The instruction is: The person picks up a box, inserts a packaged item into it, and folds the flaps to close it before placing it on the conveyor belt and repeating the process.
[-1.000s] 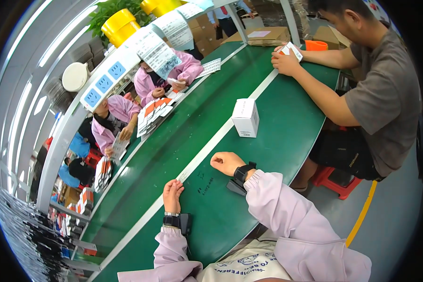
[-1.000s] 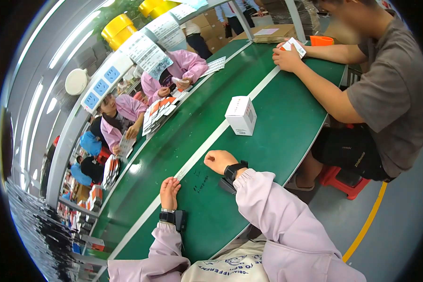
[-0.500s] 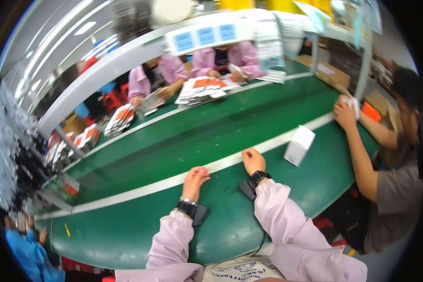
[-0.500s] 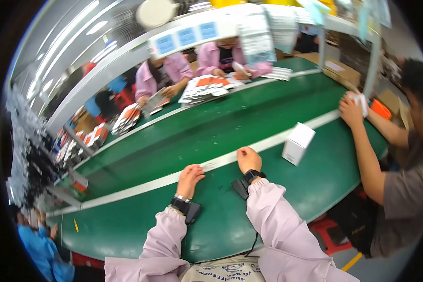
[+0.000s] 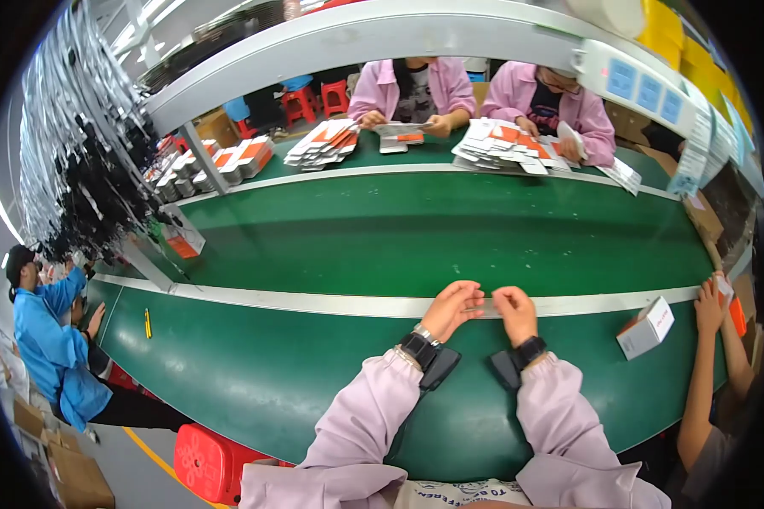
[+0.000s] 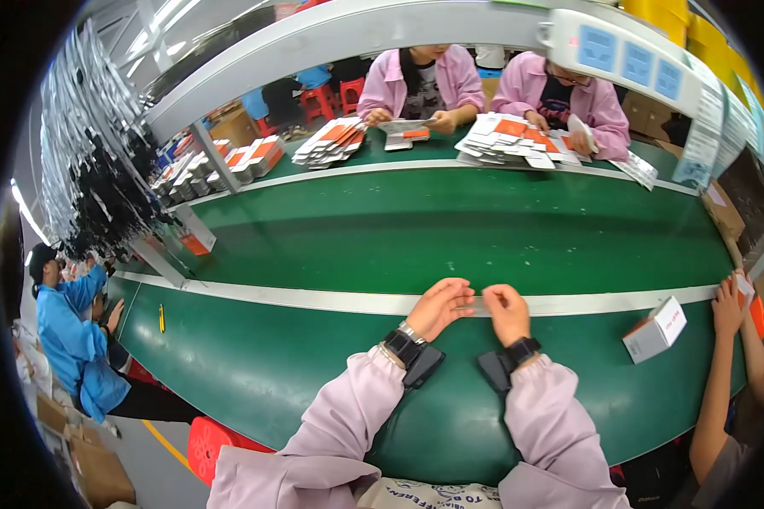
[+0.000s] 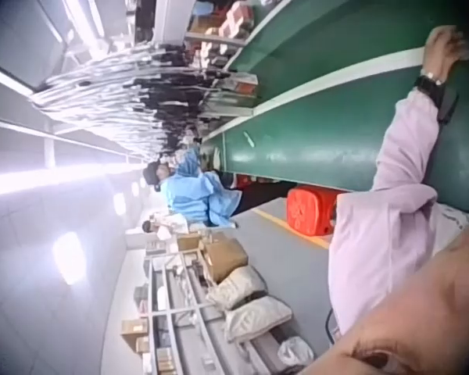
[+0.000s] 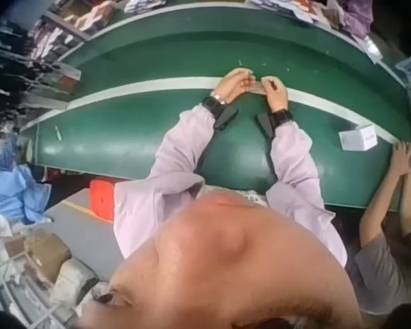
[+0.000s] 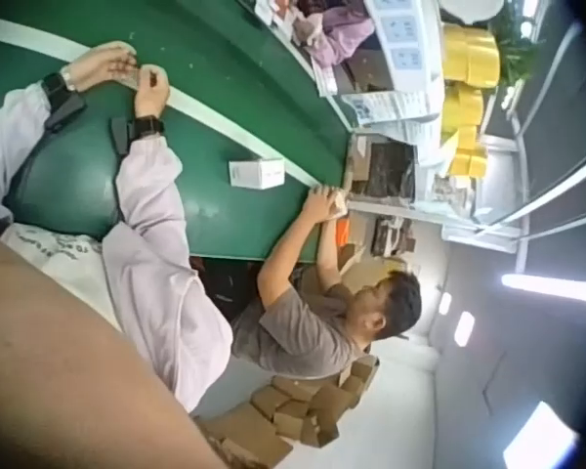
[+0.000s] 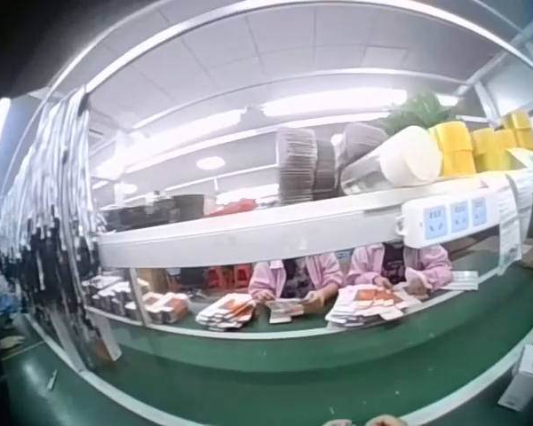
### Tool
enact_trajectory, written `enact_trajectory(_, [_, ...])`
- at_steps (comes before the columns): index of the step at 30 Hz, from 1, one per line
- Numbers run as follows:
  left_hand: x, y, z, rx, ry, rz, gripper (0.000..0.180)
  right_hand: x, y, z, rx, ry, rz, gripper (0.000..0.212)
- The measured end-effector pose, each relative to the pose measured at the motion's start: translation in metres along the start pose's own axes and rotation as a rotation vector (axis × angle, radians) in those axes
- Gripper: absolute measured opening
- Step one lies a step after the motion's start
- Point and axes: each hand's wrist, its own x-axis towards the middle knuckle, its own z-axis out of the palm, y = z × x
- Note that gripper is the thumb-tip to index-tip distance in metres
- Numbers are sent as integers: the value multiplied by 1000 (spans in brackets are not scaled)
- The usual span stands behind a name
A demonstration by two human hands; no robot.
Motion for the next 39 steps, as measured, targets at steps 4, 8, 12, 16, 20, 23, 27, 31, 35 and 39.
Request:
enact_trajectory(4, [10,9,-11,-112,-42,-45,21,0,1,-14,-27,9,26,10])
enact_trajectory(8, [16,4,-12,-63,-111,-118,21,-3,-2,-15,-49,4,40,11])
enact_trajectory(12, [17,7,-14,-7,-149,-154,19,-6,-19,0,18,80,90,11])
enact_trajectory(16, [15,11,-7,-53,-160,-186,19,-2,-17,27,176,107,114,11])
enact_trajectory(20, [17,14,-12,-60,-157,-211,19,-1,-19,39,250,44,141,12])
enact_trajectory(23, [16,13,-17,-31,-152,-219,20,-8,-19,38,267,-6,166,12])
enact_trajectory(27, [15,14,-11,12,-144,-193,22,-9,-22,31,209,-120,169,10])
enact_trajectory(31, [14,14,-8,37,-135,-208,21,-7,-23,23,85,-269,178,8])
enact_trajectory(35, [12,15,-11,72,-151,-207,21,-2,-27,18,99,-383,210,8])
enact_trajectory(39, [14,15,-11,74,-171,-211,20,0,-31,15,109,-431,244,9])
